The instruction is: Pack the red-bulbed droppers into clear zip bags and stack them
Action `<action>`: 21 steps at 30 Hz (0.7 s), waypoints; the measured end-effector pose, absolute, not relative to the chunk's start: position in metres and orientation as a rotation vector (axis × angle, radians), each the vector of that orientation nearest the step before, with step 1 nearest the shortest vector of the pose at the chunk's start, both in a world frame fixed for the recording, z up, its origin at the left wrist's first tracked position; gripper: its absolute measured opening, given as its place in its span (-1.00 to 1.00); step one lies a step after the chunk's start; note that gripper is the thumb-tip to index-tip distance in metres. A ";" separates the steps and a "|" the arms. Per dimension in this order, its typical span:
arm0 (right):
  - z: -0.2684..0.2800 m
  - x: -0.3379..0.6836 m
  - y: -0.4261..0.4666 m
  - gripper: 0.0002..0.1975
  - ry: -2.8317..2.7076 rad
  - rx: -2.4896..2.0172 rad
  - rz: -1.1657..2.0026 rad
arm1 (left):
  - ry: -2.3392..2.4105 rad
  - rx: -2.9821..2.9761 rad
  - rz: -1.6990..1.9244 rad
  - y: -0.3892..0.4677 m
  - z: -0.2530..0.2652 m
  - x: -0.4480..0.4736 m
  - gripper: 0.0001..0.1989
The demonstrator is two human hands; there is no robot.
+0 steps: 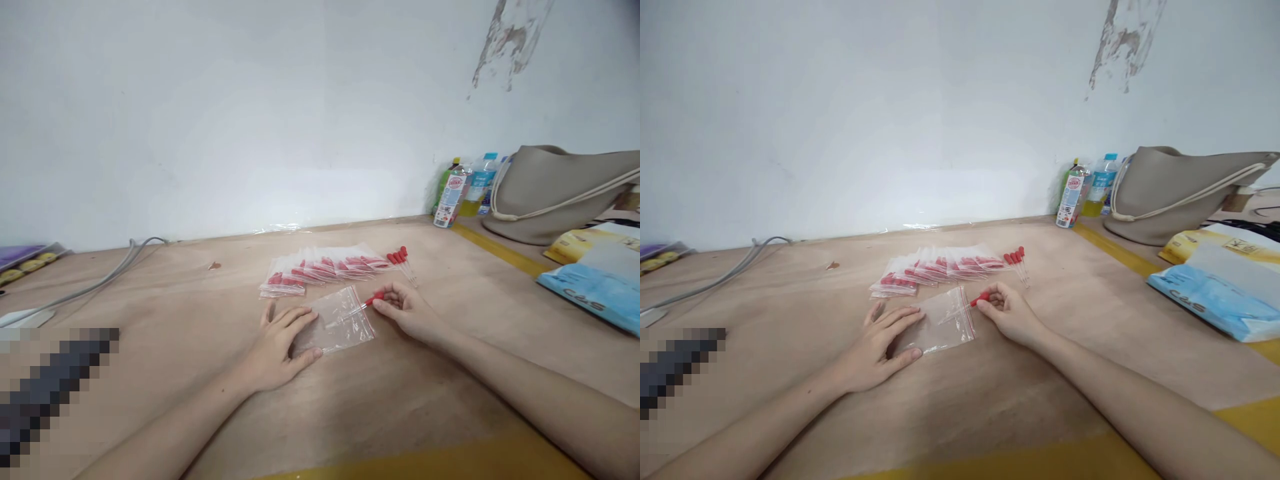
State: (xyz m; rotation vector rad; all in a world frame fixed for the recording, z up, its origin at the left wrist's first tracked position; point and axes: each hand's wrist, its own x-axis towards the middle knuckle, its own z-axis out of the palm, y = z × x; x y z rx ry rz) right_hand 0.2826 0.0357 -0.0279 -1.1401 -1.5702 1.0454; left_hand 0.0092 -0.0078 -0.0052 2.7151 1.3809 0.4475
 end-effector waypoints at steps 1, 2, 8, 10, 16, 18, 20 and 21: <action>-0.025 0.286 0.036 -0.71 -1.727 -1.137 0.983 | 1.383 2.712 0.448 -0.008 -0.005 0.009 -0.47; -0.023 0.289 0.036 -0.75 -1.877 -1.121 0.895 | 1.383 2.712 0.450 -0.008 -0.005 0.009 -0.47; -0.020 0.290 0.038 -0.86 -2.233 -0.991 0.502 | 1.365 2.728 0.429 -0.008 -0.004 0.009 -0.48; -0.024 0.287 0.040 -0.84 -2.224 -0.973 0.485 | 1.367 2.730 0.426 -0.008 -0.004 0.009 -0.48; -0.018 0.285 0.038 -0.85 -2.281 -0.784 0.488 | 1.363 2.741 0.415 -0.007 -0.004 0.009 -0.49; -0.012 0.284 0.034 -0.88 -2.364 -0.711 0.548 | 1.356 2.744 0.403 -0.007 -0.004 0.009 -0.50; -0.009 0.280 0.031 -0.91 -2.414 -0.700 0.572 | 1.350 2.746 0.394 -0.007 -0.004 0.008 -0.50; -0.009 0.278 0.030 -0.92 -2.426 -0.719 0.567 | 1.348 2.746 0.392 -0.007 -0.004 0.008 -0.50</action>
